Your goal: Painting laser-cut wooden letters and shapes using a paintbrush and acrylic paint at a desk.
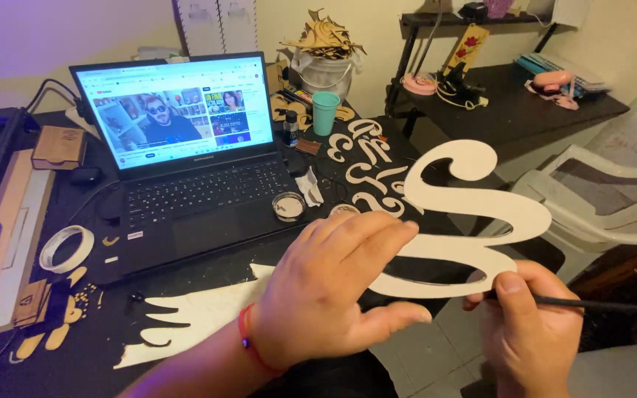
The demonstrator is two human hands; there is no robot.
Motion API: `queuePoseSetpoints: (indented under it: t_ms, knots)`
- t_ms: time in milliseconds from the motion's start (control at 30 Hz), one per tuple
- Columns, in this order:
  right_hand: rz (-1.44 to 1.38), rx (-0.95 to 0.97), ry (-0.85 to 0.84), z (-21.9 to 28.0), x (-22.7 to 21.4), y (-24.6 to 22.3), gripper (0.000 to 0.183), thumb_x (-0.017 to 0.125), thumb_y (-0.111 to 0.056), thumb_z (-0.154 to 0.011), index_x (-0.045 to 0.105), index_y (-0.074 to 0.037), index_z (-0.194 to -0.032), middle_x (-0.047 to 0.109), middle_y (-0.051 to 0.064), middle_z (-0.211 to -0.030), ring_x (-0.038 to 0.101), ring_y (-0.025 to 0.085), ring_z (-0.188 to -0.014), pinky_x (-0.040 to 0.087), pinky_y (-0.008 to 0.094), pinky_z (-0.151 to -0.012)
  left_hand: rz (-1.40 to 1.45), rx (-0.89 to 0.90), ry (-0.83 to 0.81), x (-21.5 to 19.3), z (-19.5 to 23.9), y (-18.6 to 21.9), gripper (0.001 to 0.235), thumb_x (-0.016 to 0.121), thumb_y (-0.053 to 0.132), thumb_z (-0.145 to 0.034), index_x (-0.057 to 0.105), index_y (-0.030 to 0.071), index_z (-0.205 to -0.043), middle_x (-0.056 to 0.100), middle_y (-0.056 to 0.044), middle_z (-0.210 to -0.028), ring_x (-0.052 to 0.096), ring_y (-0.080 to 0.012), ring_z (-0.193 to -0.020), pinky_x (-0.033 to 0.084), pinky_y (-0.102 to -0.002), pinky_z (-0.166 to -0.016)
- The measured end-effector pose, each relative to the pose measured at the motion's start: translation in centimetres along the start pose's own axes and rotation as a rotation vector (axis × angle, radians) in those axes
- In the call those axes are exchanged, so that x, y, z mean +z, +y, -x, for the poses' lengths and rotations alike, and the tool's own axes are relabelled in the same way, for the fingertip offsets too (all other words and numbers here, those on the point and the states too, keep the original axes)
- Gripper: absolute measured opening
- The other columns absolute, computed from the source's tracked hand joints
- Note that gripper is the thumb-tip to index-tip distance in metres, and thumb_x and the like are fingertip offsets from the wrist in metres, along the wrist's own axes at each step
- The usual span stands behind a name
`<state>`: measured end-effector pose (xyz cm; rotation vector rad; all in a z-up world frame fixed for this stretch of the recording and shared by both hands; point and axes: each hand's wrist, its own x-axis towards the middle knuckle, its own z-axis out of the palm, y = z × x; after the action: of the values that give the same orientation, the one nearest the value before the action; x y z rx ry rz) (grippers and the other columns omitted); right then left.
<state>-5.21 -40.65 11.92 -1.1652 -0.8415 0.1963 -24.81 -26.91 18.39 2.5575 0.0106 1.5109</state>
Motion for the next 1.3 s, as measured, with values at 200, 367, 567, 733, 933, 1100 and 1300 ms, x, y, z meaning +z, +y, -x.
queuePoseSetpoints:
  t_ms: [200,367,567,733,933,1100,1300]
  knots:
    - [0.172,-0.090,0.040,1.6,1.3,-1.7,0.029,0.059,-0.026,-0.096,0.061,0.000,-0.084,0.062,0.011,-0.068,0.060,0.017,-0.066,0.048,0.027,-0.065,0.304,-0.300,-0.046,-1.1,0.2,0.5,0.024,0.055,0.016,-0.096,0.065,0.002,-0.113,0.071,-0.012,-0.104,0.068,-0.0276,-0.093,0.051,-0.038,-0.086]
    - [-0.084,0.036,0.004,1.4,1.1,-1.7,0.029,0.062,-0.026,-0.093,0.057,0.001,-0.083,0.057,0.015,-0.060,0.056,0.021,-0.052,0.045,0.028,-0.052,0.624,-0.608,-0.109,-2.0,1.1,0.4,0.028,0.061,0.020,-0.093,0.071,0.009,-0.116,0.065,0.003,-0.081,0.055,-0.0062,-0.070,0.049,-0.022,-0.069]
    - [-0.095,0.013,-0.068,1.8,1.3,-2.5,0.028,0.060,-0.023,-0.096,0.060,0.003,-0.086,0.059,0.014,-0.061,0.057,0.021,-0.055,0.047,0.028,-0.055,0.556,-0.497,-0.046,-2.8,2.2,0.7,0.024,0.062,0.016,-0.092,0.070,0.006,-0.113,0.066,-0.001,-0.085,0.059,-0.0108,-0.074,0.050,-0.025,-0.073]
    - [-0.026,-0.034,-0.071,1.8,1.0,-2.2,0.028,0.061,-0.025,-0.095,0.061,0.002,-0.085,0.063,0.014,-0.064,0.061,0.020,-0.059,0.051,0.028,-0.058,0.557,-0.594,-0.095,-2.6,2.8,0.4,0.024,0.062,0.018,-0.090,0.074,0.010,-0.109,0.066,0.002,-0.080,0.059,-0.0103,-0.073,0.049,-0.025,-0.073]
    - [0.336,-0.133,-0.226,0.7,-0.4,-3.4,0.027,0.059,-0.022,-0.095,0.066,-0.002,-0.078,0.067,0.006,-0.069,0.063,0.014,-0.067,0.050,0.025,-0.069,0.535,-0.727,-0.074,-2.4,2.6,-0.1,0.018,0.066,0.022,-0.085,0.079,0.012,-0.093,0.079,0.002,-0.088,0.069,-0.0070,-0.078,0.053,-0.024,-0.073]
    - [0.412,-0.144,-0.292,0.5,-1.4,-2.7,0.025,0.058,-0.018,-0.094,0.068,0.000,-0.080,0.069,0.008,-0.070,0.064,0.015,-0.066,0.051,0.027,-0.067,0.547,-0.676,0.004,-2.5,2.7,0.4,0.013,0.068,0.017,-0.088,0.075,0.009,-0.080,0.077,0.001,-0.077,0.069,-0.0081,-0.072,0.053,-0.023,-0.068]
    - [0.349,-0.130,-0.291,0.7,-1.5,-2.9,0.027,0.057,-0.019,-0.095,0.067,-0.001,-0.076,0.068,0.006,-0.069,0.063,0.014,-0.065,0.050,0.025,-0.064,0.526,-0.679,-0.030,-2.4,2.4,0.6,0.017,0.066,0.020,-0.088,0.075,0.011,-0.077,0.074,0.003,-0.073,0.064,-0.0082,-0.068,0.049,-0.024,-0.066]
